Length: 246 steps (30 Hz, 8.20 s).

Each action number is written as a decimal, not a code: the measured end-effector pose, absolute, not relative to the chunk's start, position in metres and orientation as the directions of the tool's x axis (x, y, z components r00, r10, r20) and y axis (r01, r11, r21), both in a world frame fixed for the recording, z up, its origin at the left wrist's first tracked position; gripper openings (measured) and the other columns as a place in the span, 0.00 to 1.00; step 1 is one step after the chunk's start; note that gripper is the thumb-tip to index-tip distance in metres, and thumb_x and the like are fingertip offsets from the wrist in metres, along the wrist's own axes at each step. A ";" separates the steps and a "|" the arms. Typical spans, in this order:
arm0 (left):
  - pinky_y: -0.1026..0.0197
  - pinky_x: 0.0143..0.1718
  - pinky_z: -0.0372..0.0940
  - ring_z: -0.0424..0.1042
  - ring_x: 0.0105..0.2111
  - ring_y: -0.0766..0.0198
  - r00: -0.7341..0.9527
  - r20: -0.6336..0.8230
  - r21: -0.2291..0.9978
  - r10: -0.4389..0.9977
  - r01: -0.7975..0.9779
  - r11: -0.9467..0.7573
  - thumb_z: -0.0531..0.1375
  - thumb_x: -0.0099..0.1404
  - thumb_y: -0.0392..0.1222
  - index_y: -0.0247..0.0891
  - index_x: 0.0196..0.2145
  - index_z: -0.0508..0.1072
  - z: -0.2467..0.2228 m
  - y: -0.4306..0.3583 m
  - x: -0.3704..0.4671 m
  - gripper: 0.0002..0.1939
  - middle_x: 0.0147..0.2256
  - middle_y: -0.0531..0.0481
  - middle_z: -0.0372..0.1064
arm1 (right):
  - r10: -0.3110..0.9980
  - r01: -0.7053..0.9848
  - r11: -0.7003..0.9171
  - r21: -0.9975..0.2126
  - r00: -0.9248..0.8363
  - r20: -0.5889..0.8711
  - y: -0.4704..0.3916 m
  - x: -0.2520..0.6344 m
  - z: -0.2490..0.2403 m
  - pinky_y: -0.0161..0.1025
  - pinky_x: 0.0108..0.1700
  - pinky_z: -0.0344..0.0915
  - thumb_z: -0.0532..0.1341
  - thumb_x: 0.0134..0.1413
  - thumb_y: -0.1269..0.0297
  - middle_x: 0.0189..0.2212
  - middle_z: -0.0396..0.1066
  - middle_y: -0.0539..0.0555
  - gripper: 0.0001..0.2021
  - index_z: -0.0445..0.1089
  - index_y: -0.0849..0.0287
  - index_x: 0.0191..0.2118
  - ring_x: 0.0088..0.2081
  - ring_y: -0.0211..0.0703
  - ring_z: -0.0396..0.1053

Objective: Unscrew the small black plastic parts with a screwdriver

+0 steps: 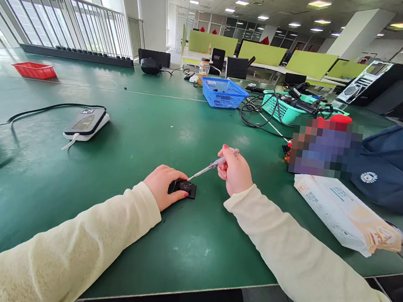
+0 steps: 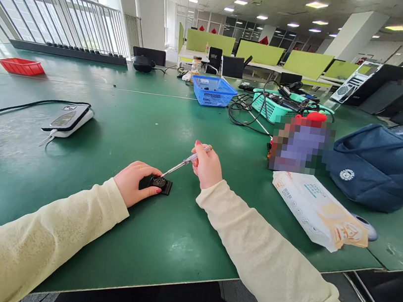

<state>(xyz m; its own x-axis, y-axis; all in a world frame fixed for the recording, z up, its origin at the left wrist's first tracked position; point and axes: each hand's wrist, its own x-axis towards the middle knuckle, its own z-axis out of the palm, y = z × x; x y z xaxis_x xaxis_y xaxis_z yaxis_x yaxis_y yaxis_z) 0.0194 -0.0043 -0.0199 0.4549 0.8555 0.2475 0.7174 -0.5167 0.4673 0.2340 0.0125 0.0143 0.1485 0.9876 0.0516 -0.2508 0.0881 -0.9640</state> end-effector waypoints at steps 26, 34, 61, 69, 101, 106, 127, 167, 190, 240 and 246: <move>0.44 0.54 0.69 0.71 0.48 0.49 0.454 0.239 0.464 0.858 0.723 -0.512 0.65 0.59 0.51 0.44 0.45 0.78 -0.020 -0.004 0.019 0.17 0.43 0.46 0.78 | 0.963 -0.072 0.265 -0.962 0.067 0.260 0.003 0.234 0.023 0.33 0.20 0.48 0.65 0.52 0.47 0.15 0.54 0.44 0.21 0.61 0.56 0.21 0.18 0.31 0.51; 0.44 0.54 0.68 0.71 0.49 0.48 0.459 0.226 0.473 0.859 0.719 -0.509 0.66 0.59 0.51 0.44 0.45 0.78 -0.020 -0.002 0.019 0.18 0.44 0.45 0.78 | 0.988 -0.179 0.149 -0.973 0.058 0.141 0.014 0.235 0.016 0.32 0.17 0.45 0.65 0.52 0.56 0.13 0.54 0.43 0.17 0.59 0.56 0.21 0.15 0.29 0.50; 0.44 0.54 0.69 0.72 0.49 0.49 0.456 0.216 0.492 0.863 0.713 -0.500 0.66 0.58 0.51 0.45 0.45 0.79 -0.021 -0.001 0.018 0.17 0.44 0.47 0.78 | 0.995 -0.255 -0.071 -0.964 0.056 -0.088 0.022 0.238 0.008 0.30 0.14 0.46 0.67 0.54 0.51 0.12 0.57 0.43 0.19 0.60 0.56 0.25 0.13 0.29 0.49; 0.44 0.54 0.69 0.72 0.49 0.48 0.459 0.212 0.495 0.862 0.711 -0.500 0.66 0.58 0.52 0.45 0.45 0.79 -0.021 -0.001 0.017 0.18 0.44 0.46 0.78 | 0.994 -0.247 -0.074 -0.966 0.064 -0.093 0.022 0.238 0.007 0.30 0.14 0.47 0.67 0.55 0.47 0.13 0.56 0.43 0.22 0.59 0.56 0.25 0.13 0.29 0.49; 0.45 0.55 0.68 0.72 0.49 0.49 0.458 0.212 0.491 0.863 0.714 -0.500 0.65 0.59 0.50 0.46 0.47 0.78 -0.021 -0.001 0.018 0.18 0.43 0.47 0.78 | 0.997 -0.185 0.039 -0.982 0.077 0.026 0.023 0.237 0.009 0.30 0.14 0.44 0.64 0.59 0.49 0.10 0.54 0.42 0.22 0.59 0.57 0.22 0.12 0.29 0.48; 0.45 0.55 0.68 0.72 0.49 0.49 0.465 0.214 0.488 0.859 0.711 -0.506 0.65 0.59 0.50 0.45 0.47 0.78 -0.022 0.000 0.018 0.18 0.43 0.47 0.78 | 0.996 -0.230 -0.042 -0.972 0.068 -0.059 0.024 0.238 0.007 0.30 0.13 0.45 0.62 0.62 0.52 0.10 0.56 0.42 0.20 0.59 0.57 0.24 0.11 0.29 0.49; 0.45 0.55 0.68 0.71 0.49 0.49 0.455 0.206 0.498 0.866 0.713 -0.493 0.65 0.59 0.49 0.46 0.46 0.79 -0.018 -0.003 0.017 0.17 0.44 0.47 0.78 | 0.955 -0.294 -0.258 -0.921 0.064 -0.288 0.021 0.237 0.012 0.29 0.14 0.46 0.54 0.70 0.58 0.11 0.56 0.43 0.17 0.59 0.57 0.27 0.11 0.30 0.49; 0.45 0.55 0.68 0.71 0.49 0.48 0.457 0.185 0.493 0.870 0.723 -0.485 0.65 0.59 0.51 0.45 0.45 0.79 -0.016 -0.001 0.019 0.17 0.43 0.47 0.78 | 0.985 -0.106 0.071 -0.992 0.165 0.053 0.017 0.235 0.016 0.30 0.14 0.49 0.62 0.62 0.49 0.10 0.55 0.43 0.24 0.58 0.56 0.21 0.12 0.29 0.51; 0.44 0.55 0.68 0.71 0.50 0.48 0.447 0.146 0.515 0.883 0.728 -0.454 0.66 0.57 0.50 0.45 0.43 0.79 -0.010 -0.003 0.020 0.16 0.43 0.48 0.78 | 0.971 -0.266 -0.168 -0.949 0.123 -0.207 0.029 0.233 -0.002 0.29 0.12 0.44 0.61 0.64 0.52 0.09 0.52 0.42 0.23 0.53 0.55 0.22 0.10 0.28 0.46; 0.45 0.57 0.66 0.69 0.51 0.48 0.442 0.131 0.491 0.887 0.748 -0.446 0.67 0.57 0.48 0.46 0.44 0.79 -0.017 0.002 0.022 0.16 0.44 0.49 0.78 | 0.971 -0.255 -0.059 -0.965 0.208 -0.114 0.021 0.225 0.006 0.28 0.11 0.42 0.57 0.64 0.61 0.08 0.52 0.42 0.22 0.53 0.55 0.19 0.09 0.27 0.45; 0.45 0.57 0.66 0.70 0.50 0.48 0.446 0.145 0.495 0.883 0.740 -0.455 0.67 0.58 0.48 0.46 0.44 0.79 -0.016 0.001 0.022 0.16 0.44 0.49 0.78 | 0.959 -0.201 0.048 -0.978 0.282 -0.011 0.022 0.229 0.006 0.29 0.12 0.45 0.62 0.61 0.54 0.08 0.52 0.42 0.22 0.56 0.55 0.20 0.11 0.28 0.48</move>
